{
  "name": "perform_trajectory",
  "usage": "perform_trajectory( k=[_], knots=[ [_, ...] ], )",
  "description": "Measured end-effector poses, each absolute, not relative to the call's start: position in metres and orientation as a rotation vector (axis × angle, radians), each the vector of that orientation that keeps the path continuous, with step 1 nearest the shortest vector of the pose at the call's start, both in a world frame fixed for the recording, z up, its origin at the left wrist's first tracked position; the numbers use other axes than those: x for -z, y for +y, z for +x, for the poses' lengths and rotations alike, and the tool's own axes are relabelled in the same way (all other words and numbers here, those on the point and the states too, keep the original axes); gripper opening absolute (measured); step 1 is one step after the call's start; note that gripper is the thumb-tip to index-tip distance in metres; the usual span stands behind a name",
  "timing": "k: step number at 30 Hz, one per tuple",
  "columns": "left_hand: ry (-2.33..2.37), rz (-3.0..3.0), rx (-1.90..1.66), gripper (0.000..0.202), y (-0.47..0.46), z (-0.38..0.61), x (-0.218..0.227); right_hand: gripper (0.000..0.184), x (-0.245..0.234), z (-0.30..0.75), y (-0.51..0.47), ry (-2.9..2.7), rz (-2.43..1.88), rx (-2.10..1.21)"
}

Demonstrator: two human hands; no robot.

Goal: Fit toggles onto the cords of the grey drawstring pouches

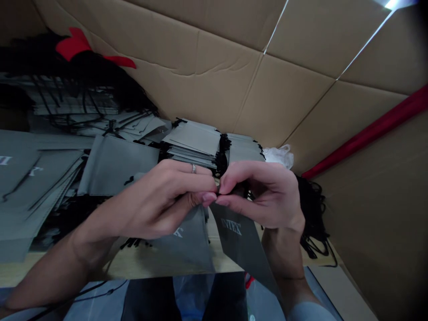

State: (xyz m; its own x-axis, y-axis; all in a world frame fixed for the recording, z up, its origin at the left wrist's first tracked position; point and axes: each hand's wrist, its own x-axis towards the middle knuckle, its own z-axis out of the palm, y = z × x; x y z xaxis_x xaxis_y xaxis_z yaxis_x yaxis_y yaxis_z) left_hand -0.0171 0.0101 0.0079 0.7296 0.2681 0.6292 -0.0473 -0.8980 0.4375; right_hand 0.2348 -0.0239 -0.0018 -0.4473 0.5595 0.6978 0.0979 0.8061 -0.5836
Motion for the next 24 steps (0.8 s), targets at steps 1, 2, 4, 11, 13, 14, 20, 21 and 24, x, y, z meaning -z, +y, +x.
perform_trajectory(
  k=[1,2,4,11,13,14,20,21,24],
  knots=[
    [0.143,2.474,-1.010,0.027,0.010,-0.018,-0.008,0.025,0.003,0.234,-0.024,-1.970,-0.486,-0.605],
    [0.128,2.444,-1.008,0.027,0.011,-0.018,-0.007,0.025,0.005,0.233,-0.023,-1.953,-0.486,-0.631],
    [0.093,2.381,-0.998,0.025,0.013,-0.019,-0.005,0.024,0.007,0.230,-0.023,-1.907,-0.453,-0.671],
    [0.087,2.362,-1.077,0.020,0.010,-0.019,-0.004,0.025,0.008,0.226,-0.024,-1.825,-0.434,-0.658],
    [0.186,2.432,-1.106,0.023,0.008,-0.017,-0.006,0.028,0.006,0.229,-0.027,-1.850,-0.478,-0.622],
    [0.217,2.463,-1.127,0.023,0.007,-0.017,-0.007,0.030,0.004,0.231,-0.028,-1.859,-0.502,-0.600],
    [0.306,2.645,-1.205,0.027,0.005,-0.017,-0.008,0.036,-0.009,0.237,-0.040,-1.861,-0.706,-0.556],
    [0.315,2.663,-1.206,0.026,0.006,-0.018,-0.008,0.028,-0.010,0.237,-0.040,-1.888,-0.740,-0.542],
    [0.356,2.707,-1.192,0.021,0.006,-0.019,-0.004,0.011,-0.010,0.237,-0.037,-1.998,-0.789,-0.466]
  ],
)
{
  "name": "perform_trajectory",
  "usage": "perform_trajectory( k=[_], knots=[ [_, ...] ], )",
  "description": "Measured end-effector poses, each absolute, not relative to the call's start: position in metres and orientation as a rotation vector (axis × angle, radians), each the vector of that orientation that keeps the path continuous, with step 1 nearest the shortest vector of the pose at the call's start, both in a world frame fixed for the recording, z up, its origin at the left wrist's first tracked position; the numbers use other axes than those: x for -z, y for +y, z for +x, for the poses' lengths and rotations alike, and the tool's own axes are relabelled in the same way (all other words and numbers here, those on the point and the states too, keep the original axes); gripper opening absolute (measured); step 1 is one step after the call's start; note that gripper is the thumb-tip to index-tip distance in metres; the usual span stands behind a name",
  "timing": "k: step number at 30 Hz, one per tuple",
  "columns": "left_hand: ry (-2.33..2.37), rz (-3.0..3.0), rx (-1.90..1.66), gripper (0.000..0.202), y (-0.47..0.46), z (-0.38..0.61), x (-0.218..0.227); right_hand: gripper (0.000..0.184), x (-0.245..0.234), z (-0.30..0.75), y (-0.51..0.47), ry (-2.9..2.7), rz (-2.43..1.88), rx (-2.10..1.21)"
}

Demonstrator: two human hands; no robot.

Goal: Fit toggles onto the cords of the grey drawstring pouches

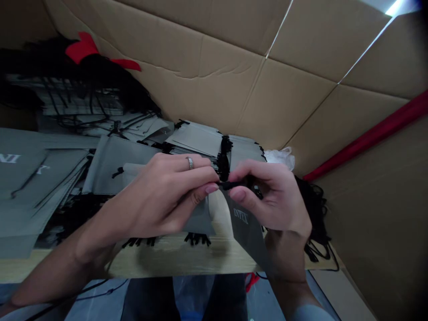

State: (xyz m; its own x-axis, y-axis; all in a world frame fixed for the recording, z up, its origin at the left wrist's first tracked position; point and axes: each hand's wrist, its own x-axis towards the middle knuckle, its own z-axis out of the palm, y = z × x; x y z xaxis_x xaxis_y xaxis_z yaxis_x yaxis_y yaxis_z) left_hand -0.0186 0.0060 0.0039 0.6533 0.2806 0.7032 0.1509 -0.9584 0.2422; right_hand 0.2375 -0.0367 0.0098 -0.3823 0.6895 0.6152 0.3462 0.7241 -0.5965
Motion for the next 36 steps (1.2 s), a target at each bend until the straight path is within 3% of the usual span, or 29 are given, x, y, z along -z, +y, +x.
perform_trajectory(
  k=[3,12,16,20,24,32,36],
  knots=[
    [0.347,2.708,-1.205,0.014,0.007,-0.018,0.000,0.019,-0.008,0.236,-0.033,-2.042,-0.765,-0.430],
    [0.126,2.593,-1.139,0.025,0.009,-0.018,-0.010,0.041,-0.004,0.229,-0.026,-1.978,-0.570,-0.646],
    [0.078,2.518,-1.131,0.028,0.009,-0.023,-0.013,0.041,-0.003,0.231,-0.024,-1.976,-0.543,-0.748],
    [0.178,2.549,-1.130,0.032,0.007,-0.021,-0.013,0.038,-0.004,0.234,-0.027,-1.978,-0.626,-0.656],
    [0.246,2.647,-1.112,0.027,0.006,-0.018,-0.007,0.057,-0.004,0.227,-0.029,-1.992,-0.663,-0.556],
    [0.333,2.723,-1.221,0.024,0.006,-0.011,0.004,0.038,0.000,0.221,-0.023,-2.026,-0.629,-0.580],
    [0.378,2.662,-1.440,0.020,0.002,-0.006,0.005,0.034,0.005,0.220,-0.022,-1.945,-0.635,-0.526]
  ],
)
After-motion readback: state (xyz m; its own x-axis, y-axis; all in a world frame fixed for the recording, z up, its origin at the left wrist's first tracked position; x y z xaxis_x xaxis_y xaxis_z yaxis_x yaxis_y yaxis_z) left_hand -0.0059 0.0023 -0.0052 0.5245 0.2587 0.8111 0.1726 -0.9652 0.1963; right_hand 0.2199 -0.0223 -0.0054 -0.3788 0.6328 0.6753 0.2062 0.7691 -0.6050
